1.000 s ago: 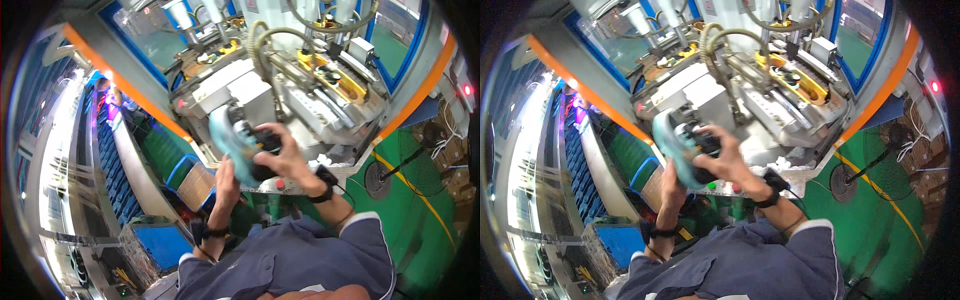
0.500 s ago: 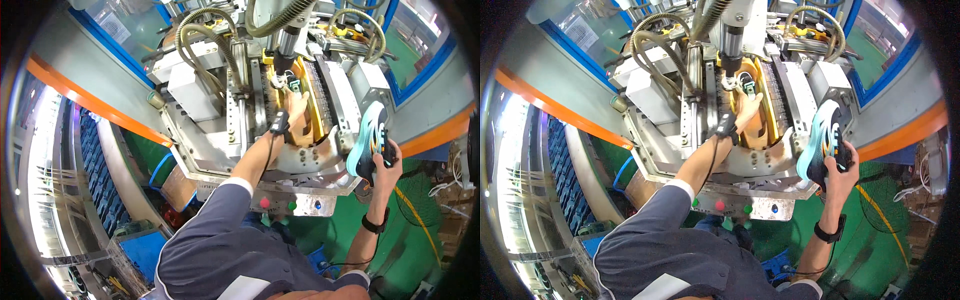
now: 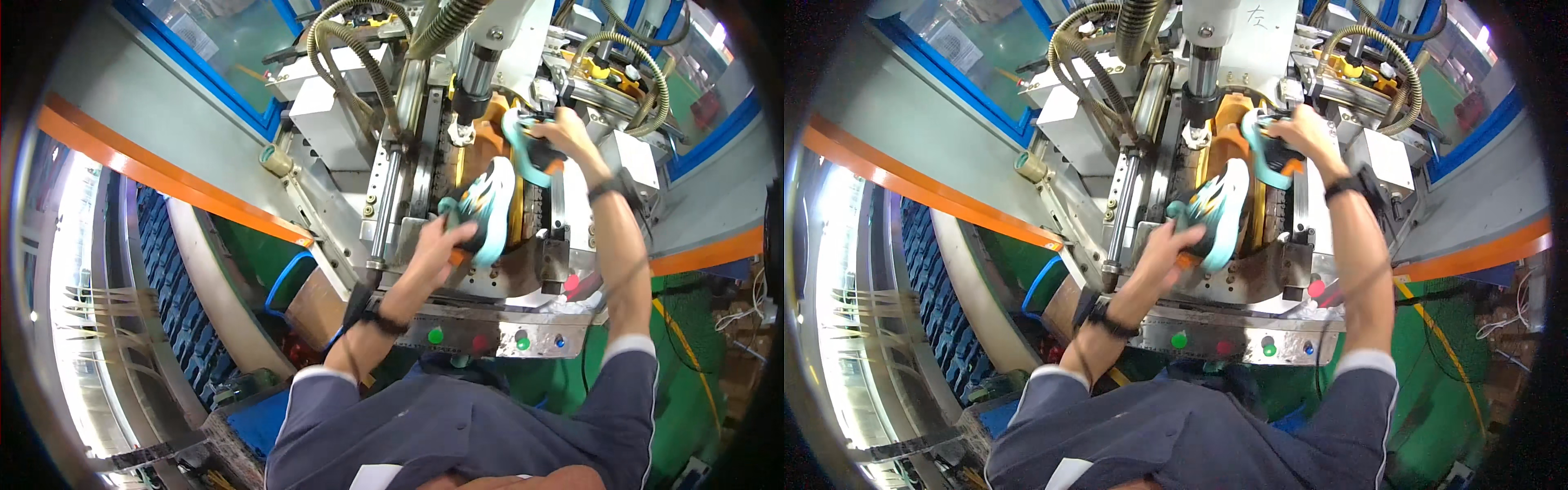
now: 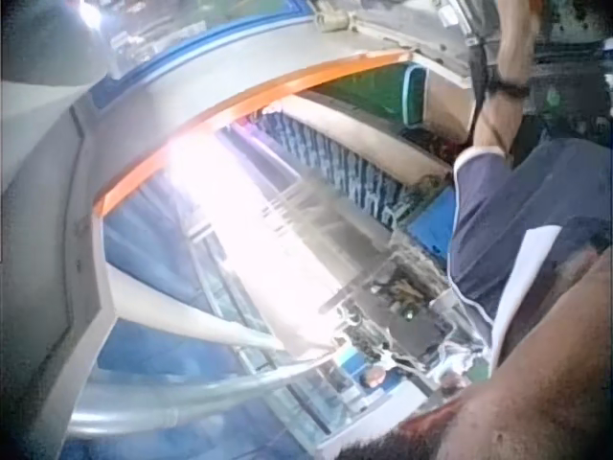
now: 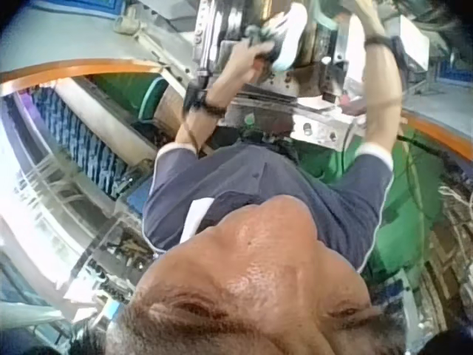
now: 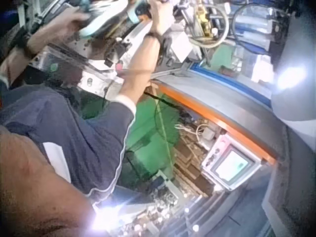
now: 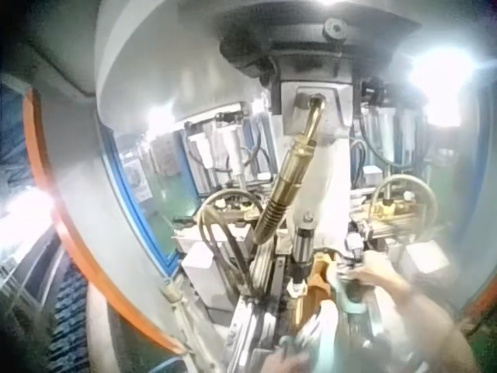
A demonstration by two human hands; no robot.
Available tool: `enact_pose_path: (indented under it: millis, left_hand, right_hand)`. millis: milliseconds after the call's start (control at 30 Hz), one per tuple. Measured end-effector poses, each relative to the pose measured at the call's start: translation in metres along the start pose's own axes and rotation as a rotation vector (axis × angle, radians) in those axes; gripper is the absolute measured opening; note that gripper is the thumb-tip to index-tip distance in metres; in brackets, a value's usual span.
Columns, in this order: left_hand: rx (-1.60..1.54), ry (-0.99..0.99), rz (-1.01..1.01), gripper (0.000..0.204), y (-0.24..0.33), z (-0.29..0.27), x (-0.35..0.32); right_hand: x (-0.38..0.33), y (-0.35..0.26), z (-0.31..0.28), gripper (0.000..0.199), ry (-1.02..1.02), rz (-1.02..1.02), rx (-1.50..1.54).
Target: Placing shoe uppers and lasts into a lasting machine and operating the equipment to shape the footwear.
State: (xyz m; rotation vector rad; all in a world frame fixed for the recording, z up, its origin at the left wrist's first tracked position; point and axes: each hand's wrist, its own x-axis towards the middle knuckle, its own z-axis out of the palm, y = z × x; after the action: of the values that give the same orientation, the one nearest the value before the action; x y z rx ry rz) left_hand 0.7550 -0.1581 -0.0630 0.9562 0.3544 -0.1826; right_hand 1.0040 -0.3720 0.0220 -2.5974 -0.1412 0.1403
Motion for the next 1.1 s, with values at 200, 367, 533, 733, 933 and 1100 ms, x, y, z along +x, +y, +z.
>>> enact_pose_path:
  millis: [200,367,533,733,933,1100]
  left_hand:
    - [0.088,0.304,0.155,0.061,0.035,-0.061,-0.205]
    - [-0.030,0.647,0.371,0.049,0.015,-0.086,-0.294]
    - [-0.176,0.908,0.471,0.038,-0.031,-0.088,-0.324]
    - [-0.202,0.939,0.458,0.031,-0.050,-0.073,-0.322]
    - [-0.230,0.937,0.489,0.034,-0.056,-0.055,-0.315]
    - [-0.270,0.950,0.480,0.032,-0.052,-0.053,-0.309]
  right_hand:
    - [0.034,-0.034,0.150,0.038,0.229,-0.216,-0.135]
    - [0.041,-0.028,0.216,0.032,0.371,-0.028,-0.165]
    - [0.044,-0.033,0.150,0.051,0.076,-0.136,-0.140]
    - [0.127,-0.097,-0.026,0.058,0.578,-0.568,0.516]
    - [0.128,-0.145,-0.060,0.056,0.445,-0.717,0.846]
    - [0.110,-0.153,-0.061,0.055,0.436,-0.763,0.946]
